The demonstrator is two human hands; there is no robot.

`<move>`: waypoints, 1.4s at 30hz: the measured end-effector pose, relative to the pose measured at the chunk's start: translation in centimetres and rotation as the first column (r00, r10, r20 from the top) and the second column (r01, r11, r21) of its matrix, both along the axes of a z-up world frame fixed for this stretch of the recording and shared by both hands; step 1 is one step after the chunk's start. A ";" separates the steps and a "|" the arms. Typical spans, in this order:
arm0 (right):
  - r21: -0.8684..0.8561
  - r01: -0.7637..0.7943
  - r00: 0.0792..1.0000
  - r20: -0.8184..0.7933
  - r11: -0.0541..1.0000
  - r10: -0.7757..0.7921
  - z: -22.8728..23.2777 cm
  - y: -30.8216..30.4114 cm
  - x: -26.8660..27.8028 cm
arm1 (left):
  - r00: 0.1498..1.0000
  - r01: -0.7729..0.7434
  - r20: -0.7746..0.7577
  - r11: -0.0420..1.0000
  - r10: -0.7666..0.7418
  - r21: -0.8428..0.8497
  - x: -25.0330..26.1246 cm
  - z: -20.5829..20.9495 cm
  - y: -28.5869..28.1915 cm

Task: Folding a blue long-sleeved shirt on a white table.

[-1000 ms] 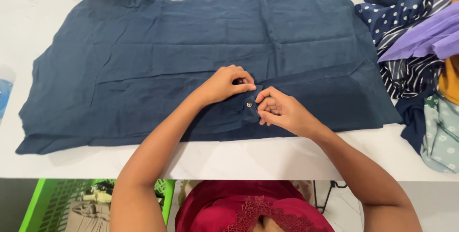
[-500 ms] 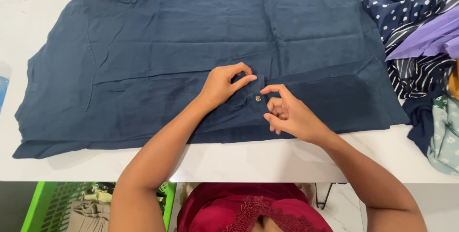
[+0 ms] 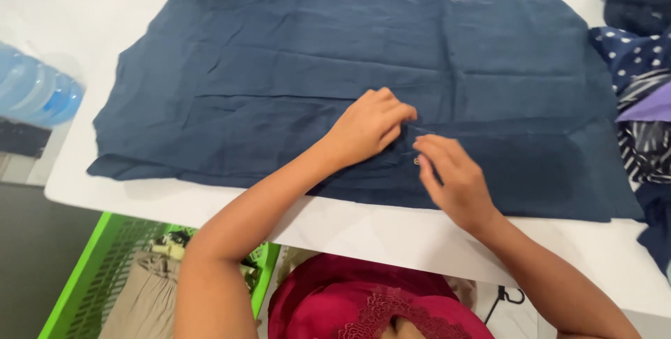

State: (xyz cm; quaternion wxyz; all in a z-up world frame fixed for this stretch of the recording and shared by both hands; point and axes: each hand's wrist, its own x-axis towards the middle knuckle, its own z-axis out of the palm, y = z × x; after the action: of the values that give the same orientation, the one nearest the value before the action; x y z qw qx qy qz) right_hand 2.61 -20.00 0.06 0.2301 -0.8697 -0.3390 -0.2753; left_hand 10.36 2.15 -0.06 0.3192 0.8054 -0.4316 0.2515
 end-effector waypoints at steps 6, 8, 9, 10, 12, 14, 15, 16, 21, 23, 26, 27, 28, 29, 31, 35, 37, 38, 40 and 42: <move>-0.319 -0.196 0.971 -0.195 0.927 0.138 -0.3 2.6 -0.5 | 0.986 -0.164 0.082 0.953 0.147 0.254 -3.2 -2.3 9.4; -0.377 -0.206 0.952 -0.290 0.903 0.096 -0.4 2.3 -0.5 | 0.975 -0.221 0.064 0.910 0.212 0.352 -4.4 -2.5 12.8; -0.429 -0.235 0.922 -0.382 0.872 0.061 -0.4 2.3 -0.4 | 0.956 -0.282 0.055 0.848 0.289 0.449 -5.1 -2.7 14.7; -0.432 -0.235 0.921 -0.384 0.871 0.058 -0.7 2.1 -0.4 | 0.956 -0.280 0.052 0.850 0.287 0.446 -5.3 -2.3 15.9; -0.476 -0.214 0.938 -0.345 0.853 0.043 -1.2 2.0 -0.4 | 0.887 -0.395 0.047 0.701 0.460 0.594 -6.1 -1.7 18.5; -0.490 -0.219 0.939 -0.340 0.844 0.046 -1.4 1.9 -0.3 | 0.832 -0.439 0.001 0.657 0.555 0.612 -6.6 -2.2 21.8; -0.497 -0.212 0.943 -0.332 0.842 0.042 -1.5 1.9 -0.3 | 0.772 -0.472 -0.035 0.610 0.634 0.637 -6.8 -2.3 23.6; -0.497 -0.216 0.942 -0.331 0.841 0.047 -1.6 1.9 -0.2 | 0.769 -0.476 -0.035 0.607 0.639 0.637 -7.2 -2.6 25.4; -0.527 -0.191 0.951 -0.309 0.828 0.023 -1.9 1.8 -0.2 | 0.644 -0.561 -0.015 0.485 0.765 0.671 -9.7 -2.8 31.7; -0.473 -0.225 0.936 -0.349 0.852 0.054 -1.1 2.2 -0.4 | 0.619 -0.563 -0.059 0.495 0.783 0.662 -10.7 -1.7 33.1; -0.382 -0.276 0.902 -0.421 0.882 0.100 0.5 1.7 -1.1 | 0.634 -0.611 -0.047 0.537 0.772 0.581 -12.5 -1.5 34.7; -0.343 -0.309 0.881 -0.455 0.887 0.132 1.1 1.3 -1.2 | 0.654 -0.656 0.012 0.560 0.756 0.506 -12.3 -1.6 35.2; -0.350 -0.273 0.889 -0.448 0.896 0.096 2.0 0.0 -1.2 | 0.682 -0.638 0.013 0.587 0.731 0.498 -13.0 -1.1 34.8; -0.312 -0.258 0.918 -0.375 0.914 0.130 2.8 -1.2 -1.5 | 0.652 -0.682 0.010 0.581 0.758 0.444 -13.7 -0.6 34.6; -0.279 -0.203 0.948 -0.296 0.939 0.117 3.3 -4.7 -2.4 | 0.656 -0.697 0.001 0.604 0.755 0.387 -15.4 -0.2 34.1; -0.345 0.137 0.962 -0.177 0.929 -0.208 3.3 -13.1 -5.4 | 0.742 -0.670 0.172 0.708 0.648 0.224 -18.8 -7.7 37.8; -0.387 0.231 0.929 -0.184 0.893 -0.321 2.8 -16.7 -7.5 | 0.690 -0.722 0.193 0.645 0.697 0.250 -19.9 -13.7 41.4; -0.477 0.273 0.893 -0.197 0.836 -0.404 2.4 -18.1 -8.5 | 0.639 -0.764 0.284 0.548 0.715 0.340 -19.8 -16.2 43.3; -0.559 0.291 0.859 -0.205 0.777 -0.469 1.5 -19.9 -9.5 | 0.575 -0.805 0.381 0.420 0.724 0.419 -20.8 -15.5 43.6; -0.584 0.378 0.857 -0.074 0.719 -0.510 0.5 -20.9 -9.7 | 0.570 -0.760 0.485 0.201 0.663 0.618 -20.8 -10.0 40.5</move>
State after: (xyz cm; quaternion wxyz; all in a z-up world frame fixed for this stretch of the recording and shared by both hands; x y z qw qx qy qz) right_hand -7.13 -40.95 0.55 -0.0651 -0.9796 -0.1543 -0.1108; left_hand -10.46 42.60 -10.03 -0.2419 0.9454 -0.0895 0.1994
